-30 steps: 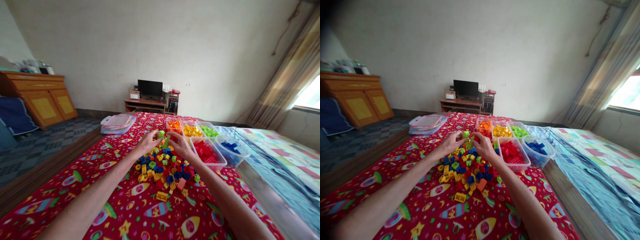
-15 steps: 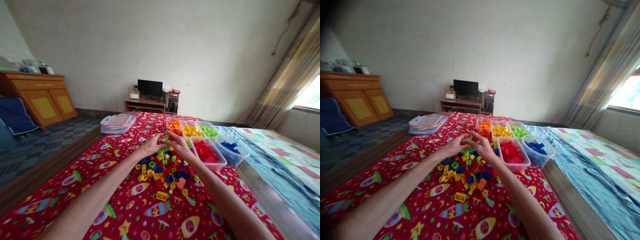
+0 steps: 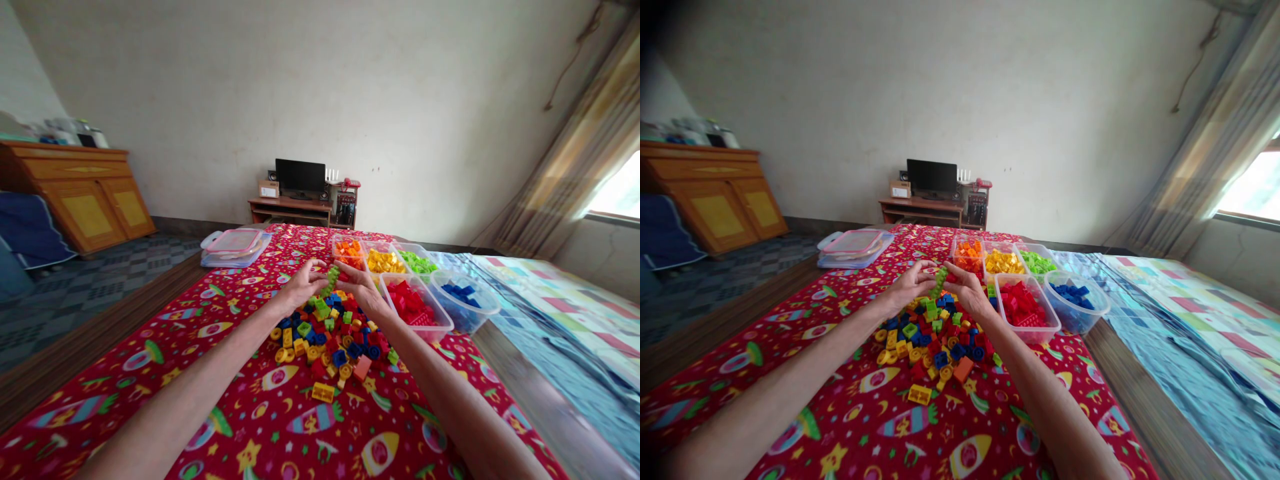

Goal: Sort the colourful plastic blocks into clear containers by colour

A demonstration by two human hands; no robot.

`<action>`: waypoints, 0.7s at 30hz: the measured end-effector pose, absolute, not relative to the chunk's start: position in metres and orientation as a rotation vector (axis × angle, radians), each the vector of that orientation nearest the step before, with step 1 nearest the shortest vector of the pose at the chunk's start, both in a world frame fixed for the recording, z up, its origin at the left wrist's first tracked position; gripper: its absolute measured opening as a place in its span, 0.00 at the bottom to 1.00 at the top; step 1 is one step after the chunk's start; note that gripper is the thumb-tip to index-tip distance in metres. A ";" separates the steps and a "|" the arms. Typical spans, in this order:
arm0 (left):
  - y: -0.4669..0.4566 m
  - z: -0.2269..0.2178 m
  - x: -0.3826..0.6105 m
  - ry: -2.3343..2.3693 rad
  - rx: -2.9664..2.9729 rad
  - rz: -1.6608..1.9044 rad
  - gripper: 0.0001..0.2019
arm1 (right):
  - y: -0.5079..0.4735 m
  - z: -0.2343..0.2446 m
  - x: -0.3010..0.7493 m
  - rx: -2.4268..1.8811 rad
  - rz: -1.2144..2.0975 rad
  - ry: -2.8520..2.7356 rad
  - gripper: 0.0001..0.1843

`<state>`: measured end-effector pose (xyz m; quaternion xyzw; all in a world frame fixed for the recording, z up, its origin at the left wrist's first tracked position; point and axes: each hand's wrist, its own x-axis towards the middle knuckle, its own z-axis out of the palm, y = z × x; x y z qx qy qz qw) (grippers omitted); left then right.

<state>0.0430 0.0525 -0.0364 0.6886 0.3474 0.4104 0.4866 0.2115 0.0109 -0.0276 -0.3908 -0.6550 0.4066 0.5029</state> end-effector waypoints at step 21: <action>0.063 -0.031 0.027 1.035 1.477 1.101 0.17 | -0.014 -0.036 0.193 -1.515 0.027 -2.409 0.16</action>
